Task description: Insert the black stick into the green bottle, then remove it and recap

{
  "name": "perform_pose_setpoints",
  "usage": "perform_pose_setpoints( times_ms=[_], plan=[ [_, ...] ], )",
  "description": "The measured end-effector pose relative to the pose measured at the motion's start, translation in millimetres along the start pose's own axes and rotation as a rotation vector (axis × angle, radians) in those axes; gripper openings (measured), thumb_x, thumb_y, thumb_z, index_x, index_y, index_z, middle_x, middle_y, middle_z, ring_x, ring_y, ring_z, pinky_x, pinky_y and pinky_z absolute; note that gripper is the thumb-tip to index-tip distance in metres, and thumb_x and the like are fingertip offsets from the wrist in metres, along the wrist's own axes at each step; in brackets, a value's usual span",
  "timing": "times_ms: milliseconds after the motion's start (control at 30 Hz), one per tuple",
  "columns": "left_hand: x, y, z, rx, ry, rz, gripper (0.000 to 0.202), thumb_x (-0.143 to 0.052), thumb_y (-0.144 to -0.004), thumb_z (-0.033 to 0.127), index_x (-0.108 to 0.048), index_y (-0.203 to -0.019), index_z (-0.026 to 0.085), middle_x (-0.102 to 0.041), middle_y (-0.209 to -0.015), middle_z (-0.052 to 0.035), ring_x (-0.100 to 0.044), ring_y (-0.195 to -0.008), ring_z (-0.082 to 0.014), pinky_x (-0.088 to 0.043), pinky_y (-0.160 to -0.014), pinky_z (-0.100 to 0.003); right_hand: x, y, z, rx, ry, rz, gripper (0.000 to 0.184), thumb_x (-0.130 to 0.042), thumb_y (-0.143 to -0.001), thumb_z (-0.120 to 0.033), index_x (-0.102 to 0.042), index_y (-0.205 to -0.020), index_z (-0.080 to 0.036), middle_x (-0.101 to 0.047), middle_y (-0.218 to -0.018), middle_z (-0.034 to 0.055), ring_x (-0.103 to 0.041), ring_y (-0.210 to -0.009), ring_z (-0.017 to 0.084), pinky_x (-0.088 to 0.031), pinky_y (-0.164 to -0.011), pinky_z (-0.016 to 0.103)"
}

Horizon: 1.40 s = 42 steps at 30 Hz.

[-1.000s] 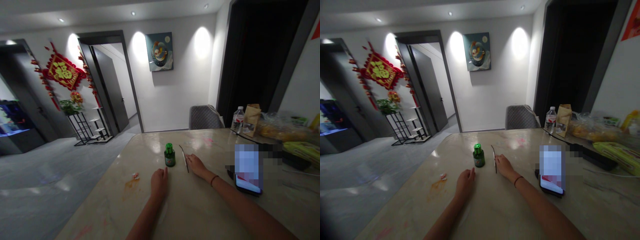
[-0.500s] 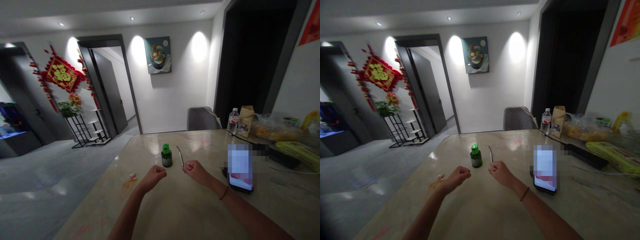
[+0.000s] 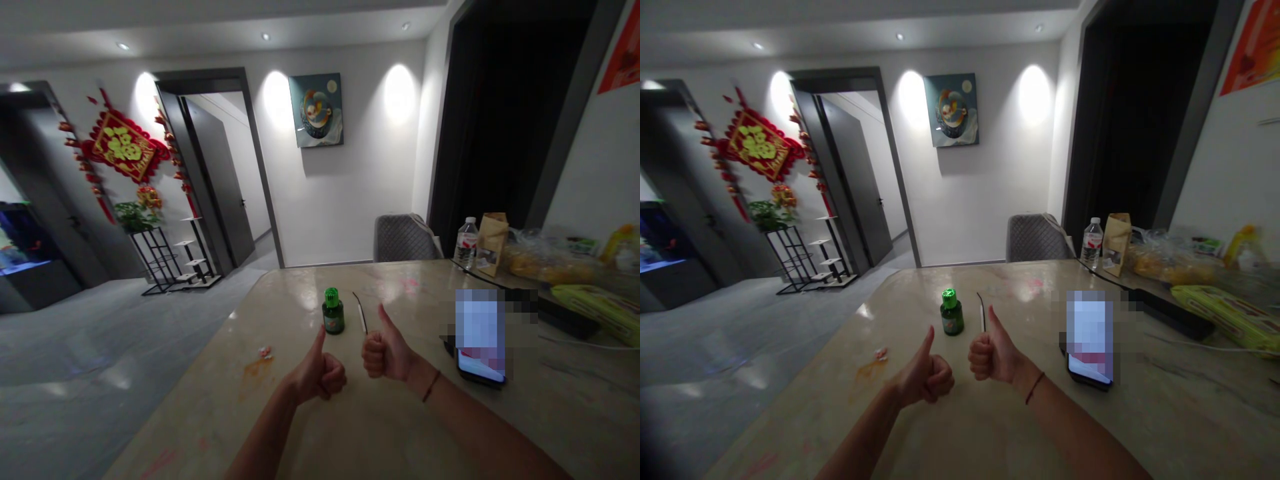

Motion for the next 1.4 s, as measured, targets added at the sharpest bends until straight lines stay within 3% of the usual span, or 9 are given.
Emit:
perform_pose_setpoints(
  times_ms=[133,267,367,467,533,633,800,967,1400],
  plan=[
    [-2.2,-4.1,-9.2,0.068,-0.004,-0.036,0.074,0.006,-0.056,0.083,-0.027,-0.04,0.019,-0.021,-0.039,0.005,-0.014,-0.037,-0.006,-0.003,-0.036,-0.022,4.4,-3.3,17.7,0.003,-0.129,-0.026,0.068,-0.003,-0.062,-0.083,-0.016,-0.038,-0.02,-0.014,-0.035,-0.0082,-0.014,-0.029,0.004,-0.011,-0.035,0.021],
    [2.1,-2.4,1.9,0.016,-0.034,0.118,0.072,0.004,-0.058,0.083,-0.025,-0.041,0.019,-0.02,-0.039,0.0058,-0.013,-0.037,-0.0058,-0.007,-0.037,-0.021,5.4,-4.2,15.6,0.041,-0.045,0.078,0.067,-0.012,-0.063,-0.083,-0.015,-0.037,-0.021,-0.014,-0.033,-0.0085,-0.014,-0.029,0.004,-0.011,-0.035,0.021],
    [15.3,-2.1,10.8,-0.08,-0.135,0.4,0.067,-0.014,-0.063,0.081,-0.033,-0.045,0.019,-0.025,-0.039,0.0067,-0.018,-0.036,-0.0055,-0.013,-0.038,-0.02,10.9,-9.0,3.7,0.089,0.231,0.367,0.063,-0.028,-0.068,-0.076,-0.024,-0.04,-0.02,-0.02,-0.035,-0.0089,-0.016,-0.031,0.004,-0.012,-0.035,0.021],
    [35.9,0.2,12.7,-0.159,-0.34,0.774,0.054,-0.034,-0.067,0.069,-0.041,-0.05,0.018,-0.033,-0.04,0.0065,-0.026,-0.036,-0.0064,-0.019,-0.04,-0.021,18.3,-18.1,-12.2,0.195,0.658,0.693,0.048,-0.046,-0.067,-0.065,-0.042,-0.053,-0.019,-0.039,-0.046,-0.0061,-0.035,-0.039,0.007,-0.027,-0.04,0.021],
    [49.0,4.1,11.4,-0.258,-0.466,1.022,0.048,-0.032,-0.071,0.061,-0.043,-0.05,0.018,-0.036,-0.041,0.0052,-0.03,-0.039,-0.0078,-0.023,-0.043,-0.022,21.4,-26.2,-22.8,0.327,0.9,0.85,0.039,-0.057,-0.064,-0.056,-0.05,-0.068,-0.018,-0.054,-0.066,-0.0001,-0.052,-0.062,0.013,-0.041,-0.058,0.026],
    [61.4,6.6,1.8,-0.292,-0.502,1.154,0.044,-0.029,-0.074,0.053,-0.042,-0.049,0.019,-0.038,-0.043,0.0037,-0.035,-0.043,-0.0101,-0.025,-0.047,-0.023,25.5,-41.2,-33.2,0.462,1.113,1.004,0.044,-0.063,-0.061,-0.046,-0.052,-0.09,-0.016,-0.057,-0.1,0.0098,-0.052,-0.098,0.022,-0.038,-0.086,0.034],
    [63.2,8.3,-15.1,-0.281,-0.542,1.233,0.039,-0.032,-0.074,0.048,-0.04,-0.048,0.02,-0.039,-0.044,0.0025,-0.038,-0.047,-0.0127,-0.023,-0.05,-0.024,36.3,-74.2,-35.0,0.443,1.155,1.063,0.061,-0.064,-0.06,-0.043,-0.047,-0.108,-0.01,-0.051,-0.115,0.018,-0.048,-0.109,0.025,-0.035,-0.093,0.036],
    [60.0,9.1,-23.6,-0.327,-0.616,1.284,0.039,-0.033,-0.076,0.045,-0.035,-0.047,0.02,-0.039,-0.047,0.002,-0.039,-0.05,-0.013,-0.022,-0.051,-0.024,47.9,-100.0,-24.0,0.441,1.027,1.072,0.067,-0.065,-0.055,-0.047,-0.044,-0.109,-0.013,-0.051,-0.114,0.0161,-0.051,-0.106,0.024,-0.039,-0.089,0.035],
    [64.1,12.1,-25.7,-0.364,-0.539,1.346,0.039,-0.031,-0.076,0.045,-0.036,-0.047,0.02,-0.038,-0.046,0.0023,-0.039,-0.049,-0.0124,-0.025,-0.05,-0.024,39.2,-105.6,-12.7,0.642,0.879,1.131,0.027,-0.061,-0.062,-0.035,-0.057,-0.081,-0.017,-0.057,-0.079,0.0037,-0.056,-0.07,0.017,-0.049,-0.05,0.026]
  ],
)
Point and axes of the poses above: each hand's wrist, its own y-axis away from the middle knuckle, its own x-axis out of the back of the hand, z = x × y, the point moved 3 cm from there along -y, towards the middle knuckle
